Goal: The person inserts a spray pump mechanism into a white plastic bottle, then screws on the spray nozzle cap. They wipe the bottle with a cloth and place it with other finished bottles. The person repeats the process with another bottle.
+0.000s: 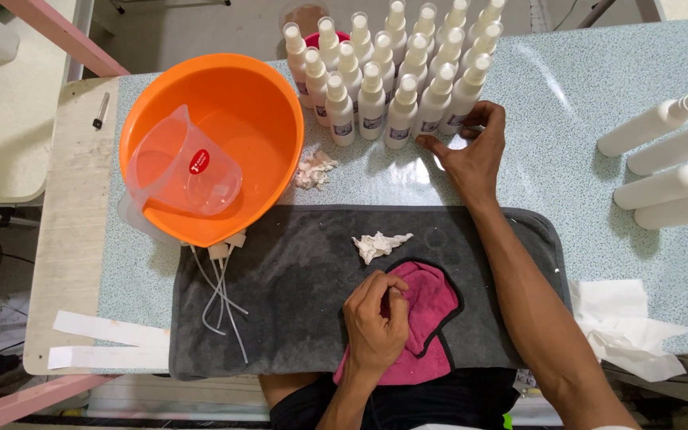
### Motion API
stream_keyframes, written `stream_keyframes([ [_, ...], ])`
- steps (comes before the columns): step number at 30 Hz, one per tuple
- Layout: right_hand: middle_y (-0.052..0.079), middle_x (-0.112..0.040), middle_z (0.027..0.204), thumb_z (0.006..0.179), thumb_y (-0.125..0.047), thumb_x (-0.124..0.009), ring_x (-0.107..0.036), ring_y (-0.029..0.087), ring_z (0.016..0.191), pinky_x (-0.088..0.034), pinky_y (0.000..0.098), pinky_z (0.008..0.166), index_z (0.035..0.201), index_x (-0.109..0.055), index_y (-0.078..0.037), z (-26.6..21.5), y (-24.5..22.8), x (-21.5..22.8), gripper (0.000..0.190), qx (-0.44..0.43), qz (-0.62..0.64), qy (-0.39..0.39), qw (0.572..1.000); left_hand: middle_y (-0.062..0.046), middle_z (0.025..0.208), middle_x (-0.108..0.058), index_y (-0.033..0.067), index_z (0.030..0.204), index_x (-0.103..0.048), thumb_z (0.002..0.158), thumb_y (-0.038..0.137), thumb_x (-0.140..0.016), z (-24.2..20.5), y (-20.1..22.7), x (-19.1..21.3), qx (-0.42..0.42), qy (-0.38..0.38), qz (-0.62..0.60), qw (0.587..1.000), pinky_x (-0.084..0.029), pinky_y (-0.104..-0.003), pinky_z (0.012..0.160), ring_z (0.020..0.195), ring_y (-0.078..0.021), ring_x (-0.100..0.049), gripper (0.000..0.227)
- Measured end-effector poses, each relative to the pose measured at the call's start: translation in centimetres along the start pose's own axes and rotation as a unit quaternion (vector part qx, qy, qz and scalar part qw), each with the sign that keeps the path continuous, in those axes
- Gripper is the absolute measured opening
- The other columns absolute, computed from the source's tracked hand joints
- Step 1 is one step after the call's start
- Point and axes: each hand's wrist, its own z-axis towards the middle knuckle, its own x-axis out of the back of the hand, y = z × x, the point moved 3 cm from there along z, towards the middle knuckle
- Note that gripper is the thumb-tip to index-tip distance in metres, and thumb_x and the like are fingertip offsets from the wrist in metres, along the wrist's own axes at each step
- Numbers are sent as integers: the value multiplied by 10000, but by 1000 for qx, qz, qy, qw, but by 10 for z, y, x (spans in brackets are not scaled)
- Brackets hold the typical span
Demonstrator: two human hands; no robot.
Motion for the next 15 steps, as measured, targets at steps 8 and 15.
stream_keyframes([
  [8, 96, -515, 1134, 706, -312, -1024, -521, 207, 940, -486, 334, 738, 1189, -451, -54, -4, -12, 3, 793, 8, 6, 12, 1000, -34, 724, -635, 54, 801, -616, 844, 5, -482, 1, 3, 3, 2, -1, -13, 1000, -477, -329, 567, 616, -176, -599, 149],
  [15, 61, -469, 952, 885, -300, -924, -420, 189, 840, -364, 326, 734, 1021, -473, -71, -18, -40, 10, 523, 176, 31, 90, 980, -40, 726, -634, 54, 801, -613, 842, -11, -488, 0, 3, 5, 4, 4, -20, 1000, -470, -335, 570, 615, -185, -592, 147],
])
